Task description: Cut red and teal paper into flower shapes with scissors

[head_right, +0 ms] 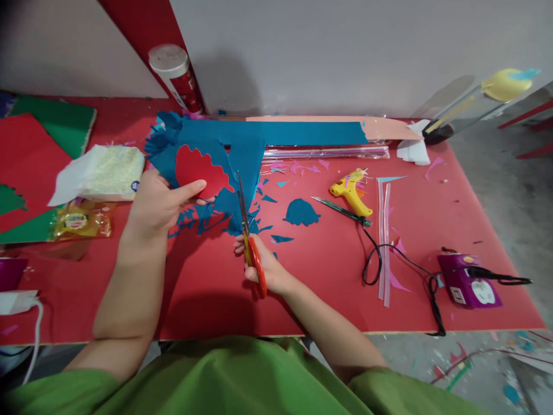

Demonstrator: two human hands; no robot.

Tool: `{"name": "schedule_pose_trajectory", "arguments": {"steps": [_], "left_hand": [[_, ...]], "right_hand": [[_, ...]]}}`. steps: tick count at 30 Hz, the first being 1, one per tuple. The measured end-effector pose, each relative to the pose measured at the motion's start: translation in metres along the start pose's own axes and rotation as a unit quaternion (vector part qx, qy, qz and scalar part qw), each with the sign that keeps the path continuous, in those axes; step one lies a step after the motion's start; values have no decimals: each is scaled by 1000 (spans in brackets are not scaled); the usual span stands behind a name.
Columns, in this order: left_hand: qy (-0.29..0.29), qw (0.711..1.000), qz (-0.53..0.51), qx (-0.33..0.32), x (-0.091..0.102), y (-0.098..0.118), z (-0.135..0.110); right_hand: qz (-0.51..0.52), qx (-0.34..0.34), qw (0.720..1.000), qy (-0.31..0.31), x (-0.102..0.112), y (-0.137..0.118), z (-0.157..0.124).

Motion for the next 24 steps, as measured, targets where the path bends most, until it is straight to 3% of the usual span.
{"name": "schedule_pose_trajectory", "arguments": {"steps": [7,24], "left_hand": [[16,1000,19,-18,2,1,-1],[-32,997,56,-31,-7,8,-6]], "right_hand": [[-5,4,1000,9,1,0,-1],[23,21,999,21,5,10,6]]}}
Point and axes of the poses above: each hand's wrist, its own z-axis towards the middle knuckle, its own x-axis out of the back of the hand, y = z × x, the point moved 5 cm from there along z, towards the middle knuckle, and after that the axes turned 15 degrees about -x, right-handed, at the moved point
